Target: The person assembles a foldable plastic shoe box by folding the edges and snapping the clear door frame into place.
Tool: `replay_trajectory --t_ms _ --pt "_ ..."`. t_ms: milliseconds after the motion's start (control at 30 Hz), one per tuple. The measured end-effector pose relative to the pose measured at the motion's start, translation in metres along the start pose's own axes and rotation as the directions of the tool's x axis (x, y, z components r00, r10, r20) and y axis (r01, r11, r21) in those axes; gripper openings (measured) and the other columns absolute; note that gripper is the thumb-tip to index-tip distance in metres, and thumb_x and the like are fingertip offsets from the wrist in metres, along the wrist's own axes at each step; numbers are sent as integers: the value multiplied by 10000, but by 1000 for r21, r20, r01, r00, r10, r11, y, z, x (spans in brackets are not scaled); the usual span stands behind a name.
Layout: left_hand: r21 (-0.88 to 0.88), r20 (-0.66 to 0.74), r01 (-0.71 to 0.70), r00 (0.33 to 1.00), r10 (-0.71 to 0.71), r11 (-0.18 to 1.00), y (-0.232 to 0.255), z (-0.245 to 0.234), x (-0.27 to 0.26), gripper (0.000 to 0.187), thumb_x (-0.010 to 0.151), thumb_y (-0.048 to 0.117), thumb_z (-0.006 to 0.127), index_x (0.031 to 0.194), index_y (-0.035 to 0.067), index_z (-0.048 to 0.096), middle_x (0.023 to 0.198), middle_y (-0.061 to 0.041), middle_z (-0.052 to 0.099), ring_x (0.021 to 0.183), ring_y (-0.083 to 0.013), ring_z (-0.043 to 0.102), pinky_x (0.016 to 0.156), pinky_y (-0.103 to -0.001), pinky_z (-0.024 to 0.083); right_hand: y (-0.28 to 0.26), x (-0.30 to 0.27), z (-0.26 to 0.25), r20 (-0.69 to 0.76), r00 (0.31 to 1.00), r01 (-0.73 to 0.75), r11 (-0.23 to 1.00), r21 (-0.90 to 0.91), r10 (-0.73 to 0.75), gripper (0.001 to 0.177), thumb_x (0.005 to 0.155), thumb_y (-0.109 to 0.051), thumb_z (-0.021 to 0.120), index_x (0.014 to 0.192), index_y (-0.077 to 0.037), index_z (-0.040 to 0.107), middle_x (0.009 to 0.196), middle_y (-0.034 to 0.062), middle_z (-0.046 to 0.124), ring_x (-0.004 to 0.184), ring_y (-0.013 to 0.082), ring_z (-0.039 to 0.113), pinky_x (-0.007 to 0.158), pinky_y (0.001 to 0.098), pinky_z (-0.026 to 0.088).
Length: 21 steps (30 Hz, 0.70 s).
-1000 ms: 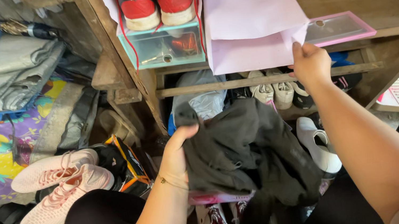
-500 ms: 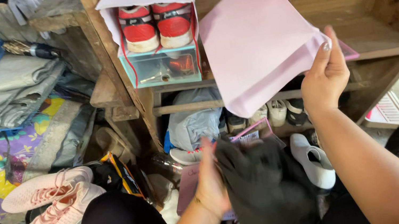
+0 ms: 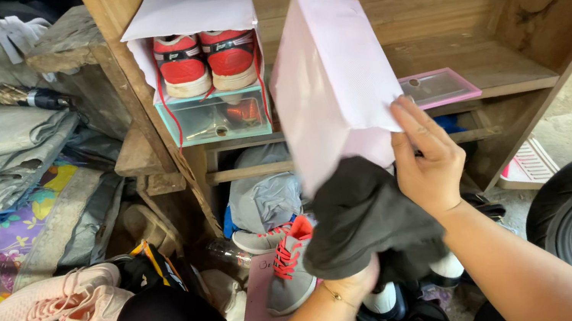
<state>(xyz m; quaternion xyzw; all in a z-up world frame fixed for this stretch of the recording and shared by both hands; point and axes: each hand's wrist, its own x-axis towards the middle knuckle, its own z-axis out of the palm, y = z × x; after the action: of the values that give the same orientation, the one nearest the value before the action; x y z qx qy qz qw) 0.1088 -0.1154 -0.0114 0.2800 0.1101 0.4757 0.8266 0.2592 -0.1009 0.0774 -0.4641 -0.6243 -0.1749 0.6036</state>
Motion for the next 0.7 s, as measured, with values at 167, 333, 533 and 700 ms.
replay_trajectory --t_ms 167,333,533,700 --pt "23 -21 -78 997 78 997 56 8 38 526 991 446 642 1391 106 676 1368 -91 734 1272 -295 663 1133 -533 491 -27 3 -8 62 990 133 984 -121 -126 327 978 66 760 1277 -61 795 1436 194 705 1418 446 652 1160 466 565" --pt "-60 27 -15 1000 17 998 86 18 74 525 968 425 673 1368 85 687 1338 -115 740 1248 -318 674 1120 -543 506 -26 -7 -12 188 934 318 946 -59 -303 346 907 82 762 1214 -76 738 1399 196 710 1465 482 610 1200 484 538" --pt "-207 48 122 992 -114 971 79 -1 106 525 940 399 711 1340 60 700 1301 -142 748 1218 -345 687 1104 -556 524 47 -12 26 -256 702 -598 745 296 665 629 1027 -320 657 1548 -221 318 1610 166 431 1462 413 484 1210 591 394" --pt "-248 -37 243 965 -260 938 24 -44 110 525 916 377 742 1317 39 711 1271 -166 754 1193 -368 697 1091 -567 538 79 -8 35 391 238 -815 -37 578 889 872 955 -512 637 1647 -367 126 1719 65 321 1485 363 457 1096 766 343"
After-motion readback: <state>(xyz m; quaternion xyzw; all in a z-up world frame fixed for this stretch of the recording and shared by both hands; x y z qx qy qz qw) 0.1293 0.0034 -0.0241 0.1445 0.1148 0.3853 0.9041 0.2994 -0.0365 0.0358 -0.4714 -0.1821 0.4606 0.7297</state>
